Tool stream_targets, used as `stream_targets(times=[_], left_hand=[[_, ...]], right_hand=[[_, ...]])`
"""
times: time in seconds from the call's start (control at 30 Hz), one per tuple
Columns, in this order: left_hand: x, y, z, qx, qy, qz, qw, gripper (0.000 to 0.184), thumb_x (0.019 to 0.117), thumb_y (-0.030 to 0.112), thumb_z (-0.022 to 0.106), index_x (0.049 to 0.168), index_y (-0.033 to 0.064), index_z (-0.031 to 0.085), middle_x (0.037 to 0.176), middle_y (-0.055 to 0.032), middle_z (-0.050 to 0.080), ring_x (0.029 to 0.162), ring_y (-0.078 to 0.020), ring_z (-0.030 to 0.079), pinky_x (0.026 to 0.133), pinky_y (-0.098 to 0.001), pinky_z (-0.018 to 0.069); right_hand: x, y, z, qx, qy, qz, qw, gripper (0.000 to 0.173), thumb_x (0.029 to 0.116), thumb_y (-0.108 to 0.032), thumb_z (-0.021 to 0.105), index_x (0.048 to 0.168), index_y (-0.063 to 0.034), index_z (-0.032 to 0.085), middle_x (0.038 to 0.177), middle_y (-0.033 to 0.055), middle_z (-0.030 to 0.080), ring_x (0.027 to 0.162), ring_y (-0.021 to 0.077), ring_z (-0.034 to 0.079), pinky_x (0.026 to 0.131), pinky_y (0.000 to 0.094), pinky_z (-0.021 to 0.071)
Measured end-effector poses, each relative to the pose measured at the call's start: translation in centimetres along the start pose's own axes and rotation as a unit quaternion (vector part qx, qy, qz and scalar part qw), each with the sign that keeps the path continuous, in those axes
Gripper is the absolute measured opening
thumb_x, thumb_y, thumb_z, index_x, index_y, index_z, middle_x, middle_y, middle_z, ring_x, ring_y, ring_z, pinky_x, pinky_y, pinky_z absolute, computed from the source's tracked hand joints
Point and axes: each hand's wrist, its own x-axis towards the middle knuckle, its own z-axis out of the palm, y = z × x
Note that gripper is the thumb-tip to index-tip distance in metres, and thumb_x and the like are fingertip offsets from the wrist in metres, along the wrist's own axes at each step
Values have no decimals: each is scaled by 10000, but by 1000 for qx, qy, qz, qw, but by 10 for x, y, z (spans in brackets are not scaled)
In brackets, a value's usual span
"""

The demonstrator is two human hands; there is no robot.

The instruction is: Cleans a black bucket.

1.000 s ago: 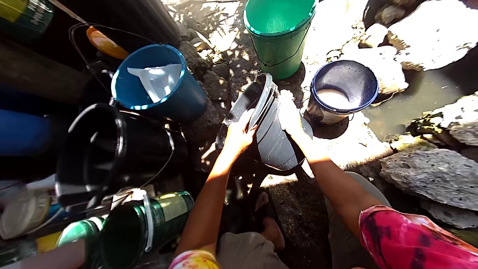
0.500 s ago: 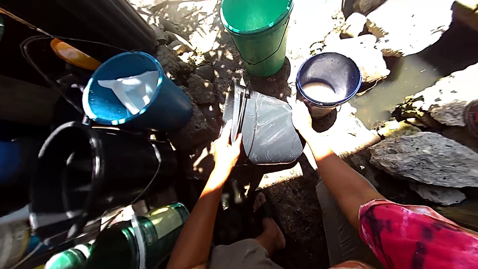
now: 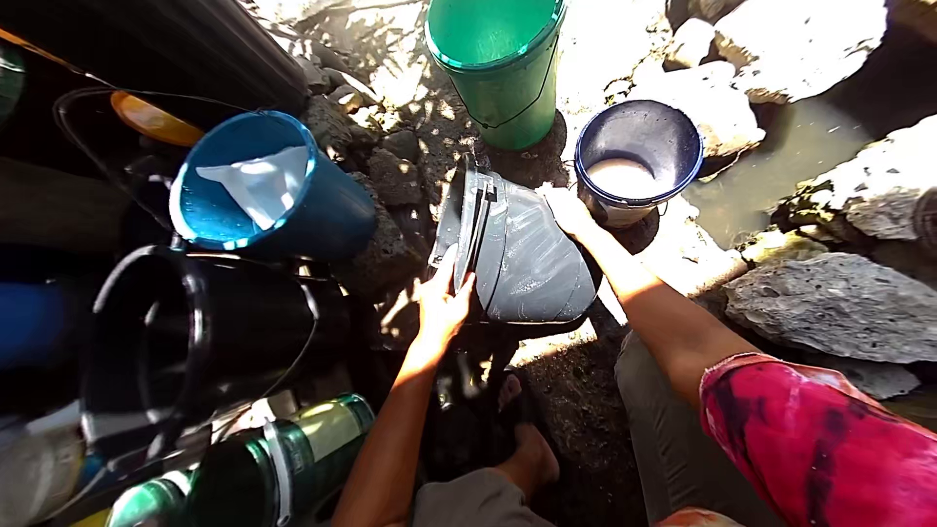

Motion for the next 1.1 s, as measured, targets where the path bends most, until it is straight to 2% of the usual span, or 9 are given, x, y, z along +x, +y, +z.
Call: stream_targets(times=[0.13,0.2,0.27,0.37,0.5,0.6,0.77,0.97,1.1], left_hand=[[13,15,5,-1,-12,3,1000,546,953,49,672,1469,-36,513,1145,-235,720,900,-281,729,832,-464,582],[23,15,6,6,-18,-2,1000,529,972,63,657,1467,-49,507,1221,-252,699,1041,-327,726,947,-491,559],[34,16,5,14,-28,-19,999,548,983,70,651,1493,-33,480,1286,-256,669,1119,-352,699,993,-511,536],[45,17,2,14,-38,-49,998,597,987,68,636,1545,18,429,1386,-220,623,1185,-341,664,1025,-506,513],[25,13,3,-1,-24,-53,998,595,988,85,641,1533,-20,427,1394,-230,616,1232,-293,652,1071,-457,494],[-7,8,10,-6,-22,-41,999,600,977,81,661,1516,-50,432,1337,-245,644,1187,-288,674,1051,-446,518],[-4,6,18,-13,-9,-55,998,611,981,81,650,1523,-63,408,1412,-249,593,1278,-280,624,1111,-423,470],[-10,4,15,1,10,-79,997,612,981,68,644,1519,-84,396,1433,-269,568,1326,-321,580,1151,-472,411],[-9,33,27,-42,33,-66,996,557,969,44,661,1481,-71,472,1417,-232,596,1274,-220,627,1103,-352,476]], right_hand=[[8,-39,-3,-29,7,-22,999,466,1127,-251,307,1407,37,545,1409,266,565,1346,415,527,1094,578,423],[-11,-64,18,23,110,-121,986,427,1081,-224,445,1415,21,548,1385,232,593,1308,365,569,1075,524,462],[-39,-73,38,18,167,-232,958,501,1038,-176,516,1491,34,479,1512,206,521,1421,321,491,1187,455,385],[-86,-39,62,-76,170,-358,915,587,1013,-213,567,1521,46,428,1602,202,411,1517,314,356,1254,544,239],[-115,38,59,-113,170,-257,945,613,987,-162,553,1551,20,394,1607,199,405,1514,344,355,1228,600,246],[-67,63,21,-44,167,-85,981,496,1051,-124,400,1531,-2,437,1555,206,470,1470,341,421,1231,483,312],[16,21,-9,-31,30,53,998,474,1118,-301,320,1408,5,537,1398,261,576,1336,415,541,1080,606,427],[-63,3,49,-34,203,-206,957,509,1023,-159,468,1501,16,483,1542,193,497,1466,364,429,1216,549,299],[-55,39,18,-18,141,-172,975,466,1040,-104,415,1488,-19,513,1521,187,519,1447,334,456,1222,497,311]])
